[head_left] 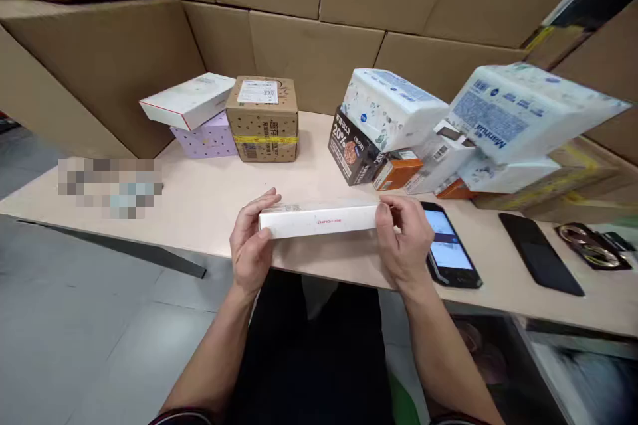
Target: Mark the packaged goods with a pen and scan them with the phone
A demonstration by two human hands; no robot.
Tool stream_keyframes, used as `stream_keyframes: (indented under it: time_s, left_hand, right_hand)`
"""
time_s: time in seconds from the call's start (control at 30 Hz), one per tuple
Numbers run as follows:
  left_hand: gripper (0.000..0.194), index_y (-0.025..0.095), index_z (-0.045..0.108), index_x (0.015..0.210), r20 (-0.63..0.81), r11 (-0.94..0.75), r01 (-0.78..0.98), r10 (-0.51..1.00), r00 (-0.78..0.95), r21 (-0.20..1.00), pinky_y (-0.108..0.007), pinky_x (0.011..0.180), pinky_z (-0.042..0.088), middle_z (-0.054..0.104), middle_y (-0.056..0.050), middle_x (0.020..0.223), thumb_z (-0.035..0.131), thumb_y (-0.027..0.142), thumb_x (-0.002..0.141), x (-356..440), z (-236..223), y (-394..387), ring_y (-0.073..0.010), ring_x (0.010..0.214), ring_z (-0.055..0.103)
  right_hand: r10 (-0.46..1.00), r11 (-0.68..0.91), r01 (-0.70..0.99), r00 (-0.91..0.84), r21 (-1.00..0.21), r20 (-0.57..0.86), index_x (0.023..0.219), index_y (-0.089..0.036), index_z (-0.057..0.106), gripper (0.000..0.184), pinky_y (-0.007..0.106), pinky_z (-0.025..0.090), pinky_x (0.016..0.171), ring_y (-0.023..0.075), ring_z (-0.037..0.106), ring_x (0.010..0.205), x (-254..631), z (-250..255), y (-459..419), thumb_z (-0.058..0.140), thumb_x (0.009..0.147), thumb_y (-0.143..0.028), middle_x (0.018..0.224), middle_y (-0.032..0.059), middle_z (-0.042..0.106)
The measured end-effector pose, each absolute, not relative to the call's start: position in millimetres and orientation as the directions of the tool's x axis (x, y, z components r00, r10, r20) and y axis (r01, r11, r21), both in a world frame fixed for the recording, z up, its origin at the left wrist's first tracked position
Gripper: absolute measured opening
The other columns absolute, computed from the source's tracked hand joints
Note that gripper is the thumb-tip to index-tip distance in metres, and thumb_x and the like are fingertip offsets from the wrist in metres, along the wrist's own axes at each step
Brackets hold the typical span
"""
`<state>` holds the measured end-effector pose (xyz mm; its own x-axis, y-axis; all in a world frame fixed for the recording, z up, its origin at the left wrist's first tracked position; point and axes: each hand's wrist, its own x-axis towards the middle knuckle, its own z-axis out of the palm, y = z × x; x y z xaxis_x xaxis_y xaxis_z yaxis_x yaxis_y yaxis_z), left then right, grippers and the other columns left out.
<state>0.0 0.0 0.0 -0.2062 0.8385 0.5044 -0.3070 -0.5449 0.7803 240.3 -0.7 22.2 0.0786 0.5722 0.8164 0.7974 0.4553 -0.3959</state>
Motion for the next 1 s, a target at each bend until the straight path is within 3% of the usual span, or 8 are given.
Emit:
stream_keyframes:
  time_s: [0.2, 0.33, 0.47, 0.63, 0.7, 0.8, 0.9, 1.0]
  left_hand:
    - [0.033, 0.022, 0.071, 0.116, 0.441, -0.474, -0.322, 0.880, -0.173, 0.820, -0.043, 0.115, 0.042, 0.070, -0.009, 0.125, 0.060, 0.038, 0.089, -2, 0, -1, -0.0287, 0.134, 0.055]
    - [0.042, 0.025, 0.070, 0.118, 0.418, -0.423, -0.259, 0.905, -0.077, 0.868, -0.043, 0.117, 0.041, 0.067, -0.006, 0.131, 0.068, 0.019, 0.076, -7, 0, 0, -0.0275, 0.137, 0.052]
    - [0.054, 0.025, 0.069, 0.120, 0.399, -0.393, -0.170, 0.917, 0.005, 0.904, -0.047, 0.119, 0.039, 0.064, -0.006, 0.134, 0.063, 0.011, 0.068, -9, 0, -1, -0.0294, 0.142, 0.046]
    - [0.057, 0.026, 0.066, 0.120, 0.321, -0.322, -0.157, 0.947, -0.031, 0.934, -0.042, 0.106, 0.050, 0.069, -0.005, 0.121, 0.059, 0.008, 0.066, -6, 1, -2, -0.0245, 0.123, 0.060]
    - [0.055, 0.026, 0.066, 0.118, 0.301, -0.303, -0.163, 0.953, -0.036, 0.939, -0.041, 0.103, 0.051, 0.070, -0.004, 0.117, 0.058, 0.009, 0.066, -5, 2, -1, -0.0229, 0.118, 0.062]
    - [0.048, 0.025, 0.067, 0.115, 0.267, -0.273, -0.164, 0.962, -0.056, 0.948, -0.041, 0.104, 0.051, 0.071, -0.004, 0.114, 0.059, 0.011, 0.070, -4, 2, 0, -0.0224, 0.117, 0.064]
    - [0.036, 0.025, 0.069, 0.109, 0.264, -0.274, -0.151, 0.961, -0.085, 0.950, -0.045, 0.114, 0.043, 0.071, -0.005, 0.116, 0.062, 0.014, 0.076, -4, 4, 0, -0.0245, 0.129, 0.058]
    - [0.030, 0.025, 0.071, 0.107, 0.272, -0.283, -0.129, 0.957, -0.100, 0.950, -0.049, 0.120, 0.036, 0.070, -0.006, 0.123, 0.064, 0.016, 0.079, -3, 5, 0, -0.0262, 0.139, 0.051]
  right_hand:
    - [0.616, 0.480, 0.781, 0.024, -0.399, 0.787, 0.088, -0.020, 0.059, 0.009, 0.030, 0.050, 0.076, 0.0156, 0.059, 0.083, 246, 20, -15, 0.054, 0.094, -0.017, 0.085, 0.0032, 0.062]
    - [0.662, 0.471, 0.772, 0.009, -0.426, 0.749, 0.086, -0.020, 0.058, 0.008, 0.026, 0.048, 0.067, 0.0140, 0.058, 0.078, 249, 15, -21, 0.057, 0.092, -0.016, 0.084, 0.0025, 0.061]
    - [0.735, 0.450, 0.755, -0.010, -0.476, 0.678, 0.081, -0.020, 0.059, 0.011, 0.024, 0.046, 0.061, 0.0119, 0.057, 0.071, 252, 14, -24, 0.058, 0.092, -0.019, 0.083, 0.0020, 0.061]
    - [0.709, 0.266, 0.802, 0.212, -0.534, 0.672, 0.076, -0.019, 0.061, 0.025, 0.027, 0.045, 0.064, 0.0130, 0.057, 0.064, 265, 18, -19, 0.053, 0.098, -0.028, 0.070, 0.0002, 0.062]
    - [0.720, 0.150, 0.878, 0.217, -0.454, 0.659, 0.082, -0.018, 0.065, 0.023, 0.029, 0.046, 0.067, 0.0152, 0.058, 0.067, 275, 21, -15, 0.053, 0.097, -0.030, 0.075, 0.0032, 0.065]
    - [0.883, 0.034, 0.991, 0.032, -0.131, 0.468, 0.106, -0.016, 0.070, 0.023, 0.034, 0.045, 0.072, 0.0220, 0.060, 0.079, 286, 30, -11, 0.049, 0.096, -0.019, 0.090, 0.0104, 0.068]
    - [0.979, 0.090, 0.985, -0.115, 0.148, 0.168, 0.125, -0.019, 0.065, 0.040, 0.036, 0.044, 0.074, 0.0261, 0.057, 0.083, 285, 38, -10, 0.045, 0.092, -0.007, 0.095, 0.0129, 0.067]
    - [0.980, 0.175, 0.953, -0.193, 0.247, 0.047, 0.116, -0.016, 0.067, 0.036, 0.036, 0.043, 0.076, 0.0273, 0.056, 0.086, 274, 42, -9, 0.045, 0.090, -0.004, 0.098, 0.0148, 0.066]
